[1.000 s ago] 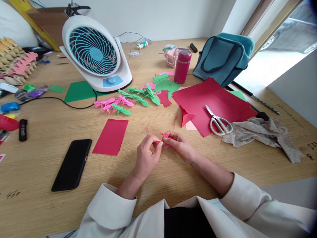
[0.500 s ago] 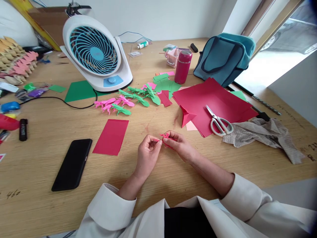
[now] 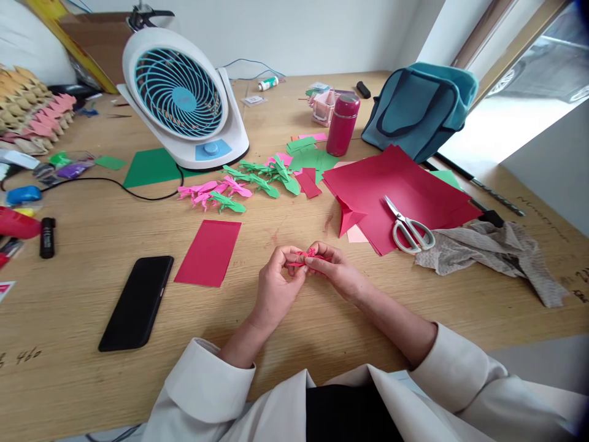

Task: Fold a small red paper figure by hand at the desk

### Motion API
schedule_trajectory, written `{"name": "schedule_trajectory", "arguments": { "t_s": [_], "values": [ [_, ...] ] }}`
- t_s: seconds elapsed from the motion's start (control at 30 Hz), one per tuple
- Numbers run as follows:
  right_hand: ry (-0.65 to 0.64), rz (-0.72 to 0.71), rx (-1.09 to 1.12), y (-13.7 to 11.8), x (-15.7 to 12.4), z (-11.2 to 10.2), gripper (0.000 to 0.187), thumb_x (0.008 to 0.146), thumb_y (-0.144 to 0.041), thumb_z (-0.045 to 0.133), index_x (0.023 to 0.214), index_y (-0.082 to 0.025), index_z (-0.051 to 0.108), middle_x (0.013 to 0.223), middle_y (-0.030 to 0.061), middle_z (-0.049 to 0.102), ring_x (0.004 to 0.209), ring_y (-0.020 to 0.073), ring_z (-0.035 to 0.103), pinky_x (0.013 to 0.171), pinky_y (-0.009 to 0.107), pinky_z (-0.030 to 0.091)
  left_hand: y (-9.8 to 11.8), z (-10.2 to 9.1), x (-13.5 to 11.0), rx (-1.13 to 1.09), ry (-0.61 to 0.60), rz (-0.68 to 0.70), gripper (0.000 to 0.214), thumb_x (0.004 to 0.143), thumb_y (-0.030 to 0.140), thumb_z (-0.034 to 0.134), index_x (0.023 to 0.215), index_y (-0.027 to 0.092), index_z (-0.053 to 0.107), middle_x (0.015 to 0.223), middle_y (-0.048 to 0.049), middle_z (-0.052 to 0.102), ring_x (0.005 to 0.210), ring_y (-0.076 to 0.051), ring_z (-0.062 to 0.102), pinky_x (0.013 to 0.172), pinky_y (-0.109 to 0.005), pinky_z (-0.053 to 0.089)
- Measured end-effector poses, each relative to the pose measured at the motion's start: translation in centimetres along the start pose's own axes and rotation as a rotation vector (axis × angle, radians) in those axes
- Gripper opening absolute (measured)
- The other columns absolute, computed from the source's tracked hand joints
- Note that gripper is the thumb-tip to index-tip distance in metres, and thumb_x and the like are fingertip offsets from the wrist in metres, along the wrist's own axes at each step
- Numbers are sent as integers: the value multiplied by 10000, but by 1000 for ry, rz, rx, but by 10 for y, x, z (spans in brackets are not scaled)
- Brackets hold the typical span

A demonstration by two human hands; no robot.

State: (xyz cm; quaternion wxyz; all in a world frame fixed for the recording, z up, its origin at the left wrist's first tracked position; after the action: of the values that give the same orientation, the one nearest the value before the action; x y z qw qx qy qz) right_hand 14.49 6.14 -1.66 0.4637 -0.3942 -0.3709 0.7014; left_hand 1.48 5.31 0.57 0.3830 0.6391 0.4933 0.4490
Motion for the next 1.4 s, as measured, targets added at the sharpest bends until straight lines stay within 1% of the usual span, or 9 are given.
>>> {"name": "schedule_trajectory", "arguments": {
  "t_s": [0.17, 0.4, 0.6, 0.77, 0.87, 0.93, 1.1, 1.3, 1.4],
  "values": [
    [-31, -24, -75, 0, 0, 2, 406, 689, -499, 818, 766, -194, 562, 700, -39, 582, 656, 108, 526, 694, 268, 415, 8, -1, 2, 55, -7, 6, 138, 793, 116, 608, 910, 187, 599, 807, -5, 681, 731, -121, 628, 713, -227, 500],
    [18, -74, -292, -5, 2, -3, 411, 722, -525, 769, 780, -197, 528, 711, -33, 544, 639, 107, 453, 610, 252, 343, -12, 0, 3, 10, -48, -94, 52, 814, 197, 625, 830, 176, 670, 848, -36, 732, 776, -153, 680, 739, -251, 520],
    [-11, -116, -417, -10, 2, -3, 377, 758, -505, 732, 747, -196, 518, 658, -44, 487, 605, 101, 394, 575, 247, 311, -3, 0, 3, 92, -96, 22, 110, 828, 150, 569, 834, 181, 675, 861, -36, 690, 827, -155, 659, 758, -247, 512],
    [-51, -80, -405, -9, 1, -1, 385, 745, -506, 749, 766, -191, 529, 665, -47, 488, 602, 96, 397, 564, 239, 315, -6, 2, 4, 41, -136, -50, 74, 810, 187, 594, 761, 169, 646, 801, -25, 683, 737, -138, 625, 686, -229, 478],
    [-75, -49, -357, -7, 2, 0, 405, 741, -540, 747, 806, -184, 563, 722, -26, 548, 647, 107, 452, 598, 243, 358, -12, 3, 5, -34, -152, -127, 154, 806, 257, 623, 685, 166, 597, 682, 7, 619, 620, -111, 548, 586, -212, 421],
    [-74, -44, -319, -7, 2, 0, 418, 740, -558, 745, 820, -183, 578, 752, -14, 581, 680, 118, 484, 636, 252, 384, -15, 3, 5, -80, -157, -163, 198, 809, 294, 633, 669, 167, 576, 653, 16, 588, 608, -108, 528, 583, -212, 409],
    [-60, -54, -248, -10, 2, -1, 401, 742, -554, 753, 802, -194, 587, 724, -20, 581, 676, 125, 496, 657, 265, 391, -15, 4, 4, -155, -201, -209, 217, 820, 338, 651, 707, 159, 603, 713, -5, 624, 675, -125, 556, 636, -225, 427],
    [-81, -22, -177, -9, 0, -1, 396, 720, -528, 790, 804, -193, 596, 767, -8, 634, 698, 125, 534, 679, 264, 417, -16, 3, 5, -175, -257, -192, 227, 818, 358, 672, 727, 153, 633, 692, 3, 617, 623, -109, 523, 587, -217, 414],
    [-92, -26, -157, -10, 1, 0, 386, 717, -512, 800, 786, -192, 597, 758, -10, 645, 697, 121, 547, 692, 264, 433, -23, 3, 5, -229, -283, -257, 232, 806, 387, 694, 788, 155, 685, 695, 4, 631, 569, -93, 496, 539, -212, 408]
  ]
}}
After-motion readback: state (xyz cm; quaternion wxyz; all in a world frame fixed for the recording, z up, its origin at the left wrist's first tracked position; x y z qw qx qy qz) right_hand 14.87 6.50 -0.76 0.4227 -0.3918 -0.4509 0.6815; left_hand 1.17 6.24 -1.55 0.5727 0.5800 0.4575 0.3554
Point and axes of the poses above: each hand's wrist, its own x-axis towards the middle knuckle, its own z-axis out of the palm, y = z × x, the point moved 6 cm from there along x, towards the middle knuckle
